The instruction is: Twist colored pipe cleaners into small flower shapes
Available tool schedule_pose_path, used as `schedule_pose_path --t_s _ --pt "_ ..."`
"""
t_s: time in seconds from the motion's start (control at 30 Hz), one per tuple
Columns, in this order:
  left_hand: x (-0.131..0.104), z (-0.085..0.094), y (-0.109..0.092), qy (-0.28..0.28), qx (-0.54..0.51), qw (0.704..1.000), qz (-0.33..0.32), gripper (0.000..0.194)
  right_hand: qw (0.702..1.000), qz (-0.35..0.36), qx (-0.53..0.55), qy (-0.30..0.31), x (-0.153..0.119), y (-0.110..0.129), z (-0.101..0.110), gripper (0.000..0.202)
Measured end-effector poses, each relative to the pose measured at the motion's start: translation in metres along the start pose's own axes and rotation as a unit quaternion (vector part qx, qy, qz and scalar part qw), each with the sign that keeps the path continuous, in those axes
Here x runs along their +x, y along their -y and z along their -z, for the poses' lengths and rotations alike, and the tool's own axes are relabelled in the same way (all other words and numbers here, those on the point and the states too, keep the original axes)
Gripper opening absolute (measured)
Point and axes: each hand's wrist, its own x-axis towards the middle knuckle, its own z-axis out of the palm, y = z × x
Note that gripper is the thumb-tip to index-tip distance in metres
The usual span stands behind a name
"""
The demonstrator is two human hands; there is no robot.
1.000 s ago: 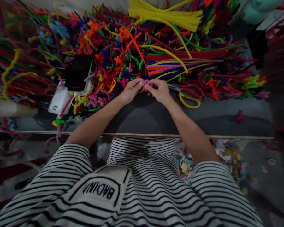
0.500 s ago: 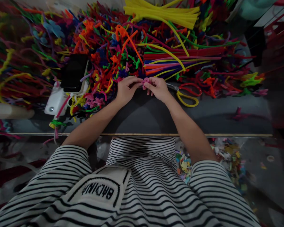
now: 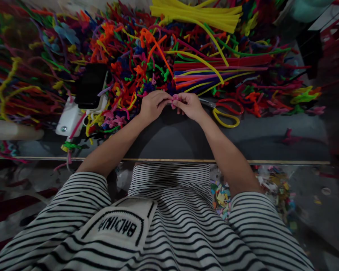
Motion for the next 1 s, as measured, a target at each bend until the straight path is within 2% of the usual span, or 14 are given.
schedule_pose_path --t_s 0.23,0.4,0.63,0.73,0.83,0.9,1.0 --pt "-0.001 0.002 0.009 0.004 0.049 0.998 -0.038 0.049 1.000 0.004 -0.011 -0.013 -0.001 0.002 -0.003 0.064" --pt "-0.001 0.001 0.009 -0.005 0.045 0.998 -0.052 0.049 0.999 0.005 -0.015 -0.028 -0.001 -0.001 -0.004 0.068" --pt "0.000 0.001 0.005 -0.026 0.038 0.998 -0.043 0.046 0.999 0.000 -0.011 -0.049 -0.001 -0.002 -0.006 0.058" --pt "-0.001 0.000 -0.004 -0.062 0.009 0.998 0.030 0.045 0.997 0.007 0.003 -0.077 0.000 -0.004 -0.007 0.059" --pt "-0.003 -0.003 -0.019 -0.089 -0.045 0.987 0.129 0.044 0.987 0.047 -0.009 -0.151 0.001 -0.005 -0.007 0.061" --pt "-0.005 -0.008 -0.028 -0.079 -0.095 0.978 0.166 0.047 0.979 0.069 -0.031 -0.192 0.000 -0.006 -0.008 0.061" --pt "-0.008 -0.021 -0.034 -0.054 -0.164 0.966 0.194 0.051 0.975 0.079 -0.026 -0.208 -0.003 -0.006 -0.012 0.058"
